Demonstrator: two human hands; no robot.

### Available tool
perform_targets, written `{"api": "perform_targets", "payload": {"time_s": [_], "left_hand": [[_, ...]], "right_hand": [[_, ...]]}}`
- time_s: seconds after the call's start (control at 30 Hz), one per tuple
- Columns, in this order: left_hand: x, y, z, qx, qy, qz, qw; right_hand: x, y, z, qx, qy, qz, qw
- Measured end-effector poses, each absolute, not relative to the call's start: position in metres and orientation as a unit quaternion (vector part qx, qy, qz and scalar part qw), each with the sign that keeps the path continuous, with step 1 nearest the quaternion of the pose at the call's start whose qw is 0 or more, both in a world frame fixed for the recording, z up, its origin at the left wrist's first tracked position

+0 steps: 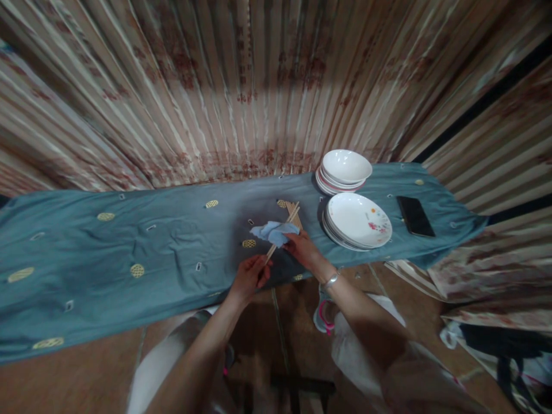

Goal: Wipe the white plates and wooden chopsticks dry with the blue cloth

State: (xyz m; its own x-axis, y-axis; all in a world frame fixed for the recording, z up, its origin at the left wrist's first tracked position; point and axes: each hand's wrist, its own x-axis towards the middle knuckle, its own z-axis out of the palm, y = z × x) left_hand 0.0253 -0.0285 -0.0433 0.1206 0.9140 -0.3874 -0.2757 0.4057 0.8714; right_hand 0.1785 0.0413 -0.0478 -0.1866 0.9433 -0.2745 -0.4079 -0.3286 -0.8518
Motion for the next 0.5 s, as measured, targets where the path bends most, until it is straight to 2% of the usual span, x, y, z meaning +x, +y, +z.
{"api": "perform_targets", "payload": {"time_s": [0.23,0.5], "left_hand": [[0.026,-0.032,-0.041,0.335,0.489,0.421,0.687],[0.027,-0.032,-0.039,0.308,0.494,0.434,0.687]], "right_hand": [[0.200,0.064,-0.031,-0.438,-0.283,0.649,0.554],[0.208,0.067,-0.026,-0.425,-0.298,0.641,0.565]]}}
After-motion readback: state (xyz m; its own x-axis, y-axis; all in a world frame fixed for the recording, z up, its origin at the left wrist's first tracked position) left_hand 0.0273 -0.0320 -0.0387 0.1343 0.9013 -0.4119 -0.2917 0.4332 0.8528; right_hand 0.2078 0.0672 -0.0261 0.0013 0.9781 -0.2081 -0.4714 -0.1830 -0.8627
